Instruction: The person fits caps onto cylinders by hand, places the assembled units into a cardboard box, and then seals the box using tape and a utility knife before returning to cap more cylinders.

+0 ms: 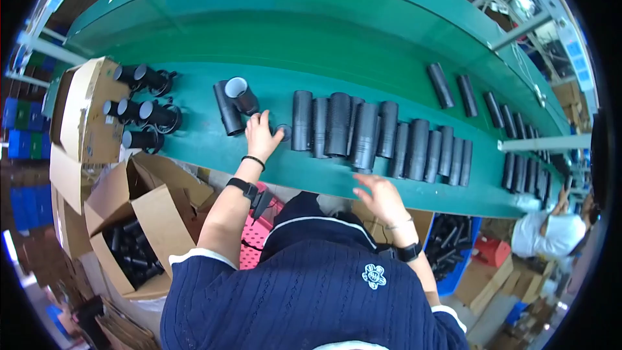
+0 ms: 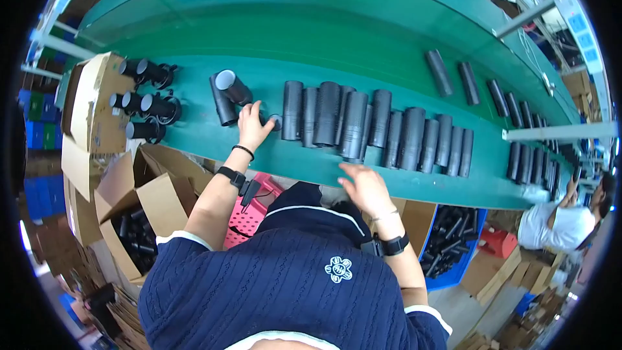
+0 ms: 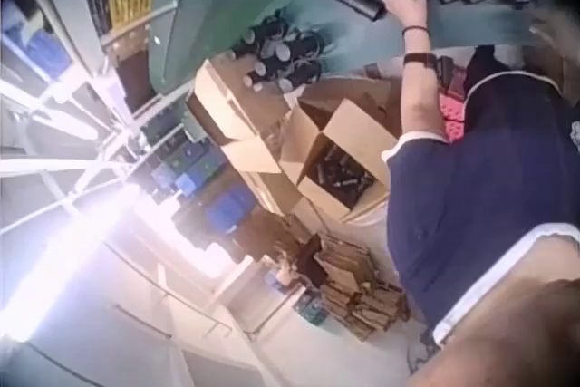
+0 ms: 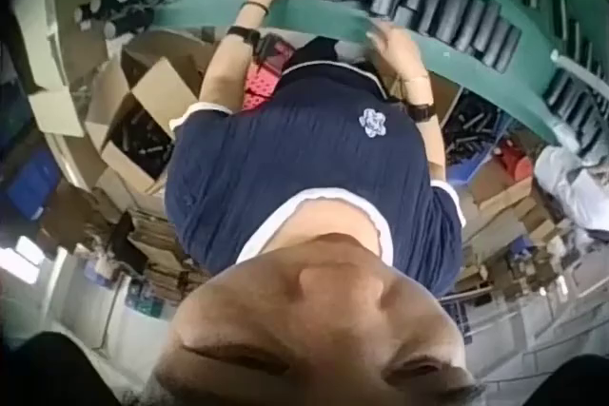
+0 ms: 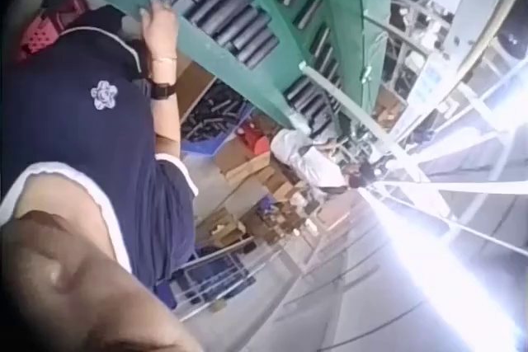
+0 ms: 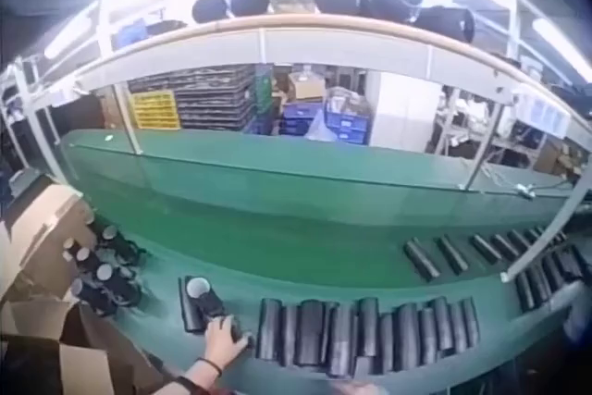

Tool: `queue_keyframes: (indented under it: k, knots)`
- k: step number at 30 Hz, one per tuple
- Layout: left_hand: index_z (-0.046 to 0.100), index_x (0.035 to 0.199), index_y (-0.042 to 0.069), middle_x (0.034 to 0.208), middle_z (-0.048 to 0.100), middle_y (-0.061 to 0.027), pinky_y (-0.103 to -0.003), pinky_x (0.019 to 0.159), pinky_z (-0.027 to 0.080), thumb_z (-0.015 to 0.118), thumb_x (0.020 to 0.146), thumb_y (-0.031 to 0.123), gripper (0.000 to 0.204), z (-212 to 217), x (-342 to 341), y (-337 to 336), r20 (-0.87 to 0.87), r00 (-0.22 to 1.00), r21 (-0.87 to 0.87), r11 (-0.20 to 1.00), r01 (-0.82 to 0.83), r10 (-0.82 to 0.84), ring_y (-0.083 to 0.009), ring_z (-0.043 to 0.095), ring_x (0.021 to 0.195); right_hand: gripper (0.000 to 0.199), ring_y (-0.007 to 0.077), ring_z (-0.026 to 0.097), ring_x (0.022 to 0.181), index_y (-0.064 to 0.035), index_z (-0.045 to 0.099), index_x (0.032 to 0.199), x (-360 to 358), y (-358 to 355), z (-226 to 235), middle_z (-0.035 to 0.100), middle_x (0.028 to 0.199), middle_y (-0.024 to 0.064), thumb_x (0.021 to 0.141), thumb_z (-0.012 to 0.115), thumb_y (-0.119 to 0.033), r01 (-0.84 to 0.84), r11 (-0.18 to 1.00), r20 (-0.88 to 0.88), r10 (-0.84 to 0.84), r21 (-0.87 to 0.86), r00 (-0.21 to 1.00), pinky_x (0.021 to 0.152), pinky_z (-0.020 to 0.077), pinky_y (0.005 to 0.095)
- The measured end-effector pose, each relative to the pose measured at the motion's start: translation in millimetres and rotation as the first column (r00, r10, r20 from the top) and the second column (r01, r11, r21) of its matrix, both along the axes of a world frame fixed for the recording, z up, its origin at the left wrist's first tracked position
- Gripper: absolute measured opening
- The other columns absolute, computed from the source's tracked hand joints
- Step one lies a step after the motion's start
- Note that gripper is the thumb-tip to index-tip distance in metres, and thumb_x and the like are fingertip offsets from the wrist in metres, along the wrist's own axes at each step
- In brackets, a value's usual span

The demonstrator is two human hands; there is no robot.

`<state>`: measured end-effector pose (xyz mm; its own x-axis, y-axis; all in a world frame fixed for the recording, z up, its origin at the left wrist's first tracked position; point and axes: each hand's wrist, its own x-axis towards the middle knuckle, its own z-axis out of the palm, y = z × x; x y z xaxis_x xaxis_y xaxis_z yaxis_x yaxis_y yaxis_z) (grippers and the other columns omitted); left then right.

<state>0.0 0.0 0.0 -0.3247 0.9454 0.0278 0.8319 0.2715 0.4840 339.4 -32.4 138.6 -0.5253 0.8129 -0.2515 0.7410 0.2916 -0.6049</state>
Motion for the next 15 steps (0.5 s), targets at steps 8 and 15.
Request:
queue_keyframes:
  k: [8, 15]
  knots:
    - [0.052, 0.123, 0.002, 0.120, 0.046, -0.0208, -0.046, 0.099, 0.036, 0.065, 0.075, 0.008, 0.049, 35, 47, 7, 0.011, 0.995, 0.273, 0.957, 0.096, -0.103, -0.0389, 0.042, 0.114, 0.078, 0.0317, 0.065, 0.089, 0.0079, 0.041, 0.133, -14, 86, -64, 0.062, 0.104, 0.0258, 0.075, 0.075, -0.031, 0.506, 0.830, -0.120, -0.491, 0.236, 0.863, 0.078, 0.0513, 0.0365]
    - [0.045, 0.128, 0.003, 0.117, 0.051, -0.0099, -0.033, 0.094, 0.047, 0.075, 0.079, 0.012, 0.058, 106, 149, 18, 0.746, 0.605, 0.205, 0.960, 0.189, -0.279, -0.0201, 0.056, 0.105, 0.080, 0.0314, 0.061, 0.103, 0.0034, 0.039, 0.131, -1, 76, -22, 0.059, 0.113, 0.0226, 0.065, 0.078, -0.021, 0.300, 0.947, -0.470, -0.316, -0.112, 0.824, 0.086, 0.0496, 0.0381]
